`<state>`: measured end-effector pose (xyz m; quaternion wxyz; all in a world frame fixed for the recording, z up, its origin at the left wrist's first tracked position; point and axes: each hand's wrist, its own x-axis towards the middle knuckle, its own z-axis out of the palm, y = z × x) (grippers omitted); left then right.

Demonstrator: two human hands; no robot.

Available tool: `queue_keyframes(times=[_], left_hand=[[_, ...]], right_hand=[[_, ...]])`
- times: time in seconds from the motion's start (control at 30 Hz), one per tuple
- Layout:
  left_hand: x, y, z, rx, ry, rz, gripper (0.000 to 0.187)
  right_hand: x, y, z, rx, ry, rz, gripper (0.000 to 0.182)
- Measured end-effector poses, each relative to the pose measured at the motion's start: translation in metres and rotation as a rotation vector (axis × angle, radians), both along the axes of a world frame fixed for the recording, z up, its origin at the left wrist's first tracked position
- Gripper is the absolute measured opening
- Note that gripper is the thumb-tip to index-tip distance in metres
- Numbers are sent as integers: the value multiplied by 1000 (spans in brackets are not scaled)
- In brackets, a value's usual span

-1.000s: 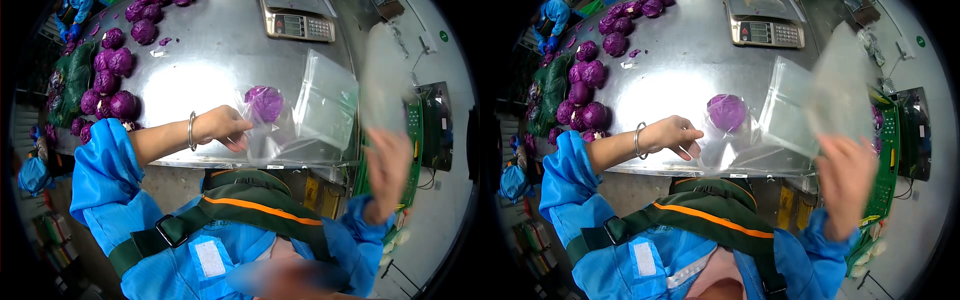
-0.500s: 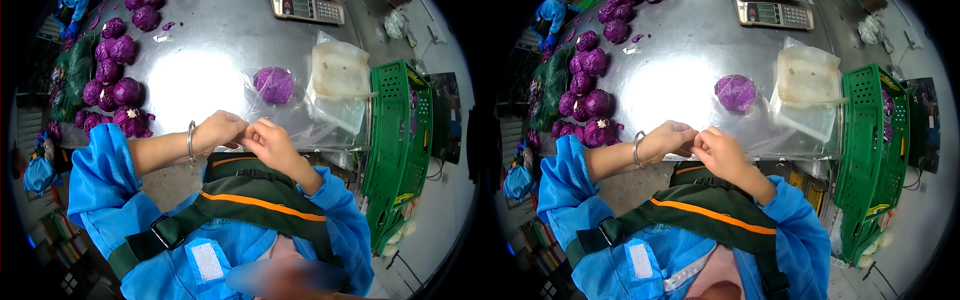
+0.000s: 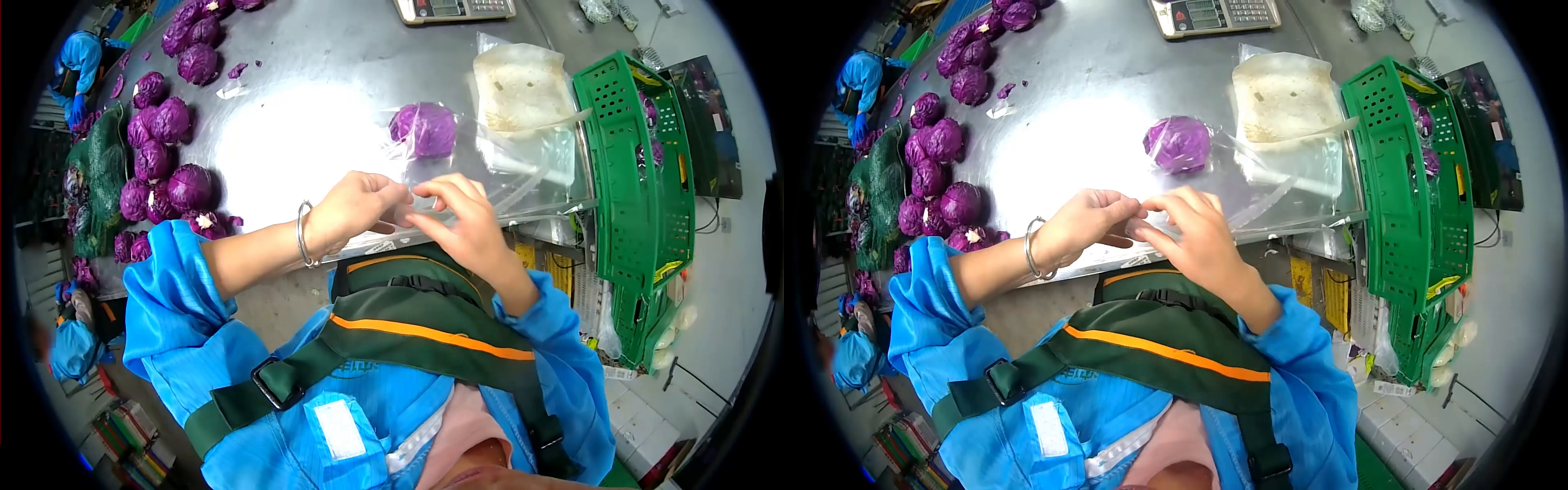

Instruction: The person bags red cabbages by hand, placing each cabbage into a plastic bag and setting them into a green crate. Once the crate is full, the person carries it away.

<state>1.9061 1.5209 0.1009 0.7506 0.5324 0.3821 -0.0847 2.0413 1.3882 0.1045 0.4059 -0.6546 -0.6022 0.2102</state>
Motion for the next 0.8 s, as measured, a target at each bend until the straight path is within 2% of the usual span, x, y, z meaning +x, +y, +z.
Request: queue_keyframes(times=[0.1, 0.17, 0.2, 0.27, 0.33, 0.47, 0.5, 0.53, 0.6, 0.7, 0.8], left_hand=[[0, -1, -5, 12, -11, 38, 27], [-2, -2, -2, -14, 0, 63, 27], [-3, 0, 0, -28, 8, 69, 27], [-6, 4, 2, -17, 4, 48, 28], [-4, 5, 0, -19, -10, 25, 28], [6, 9, 5, -3, -36, 3, 28], [5, 6, 4, 4, -47, 19, 28], [5, 4, 2, 11, -64, 40, 28], [5, 3, 0, 18, -88, 18, 28], [5, 1, -5, 64, -90, 16, 28], [5, -5, -3, 38, -86, 53, 30]], right_hand=[[-4, 19, -16, 131, -175, 127, 17], [1, 4, 11, -124, 187, 286, 12], [19, -20, 30, -66, 441, 329, 13], [66, -106, 55, 550, 707, 347, 8], [77, -119, 78, 778, 846, 505, 5], [17, -53, 51, 213, -185, 50, 12], [13, -24, 27, 199, -142, 30, 20], [6, -10, 10, 94, 73, -40, 21], [5, 6, -7, 105, -78, -38, 19], [-3, 12, -25, 112, -128, -68, 19], [12, -1, -4, -151, 383, 90, 14]])
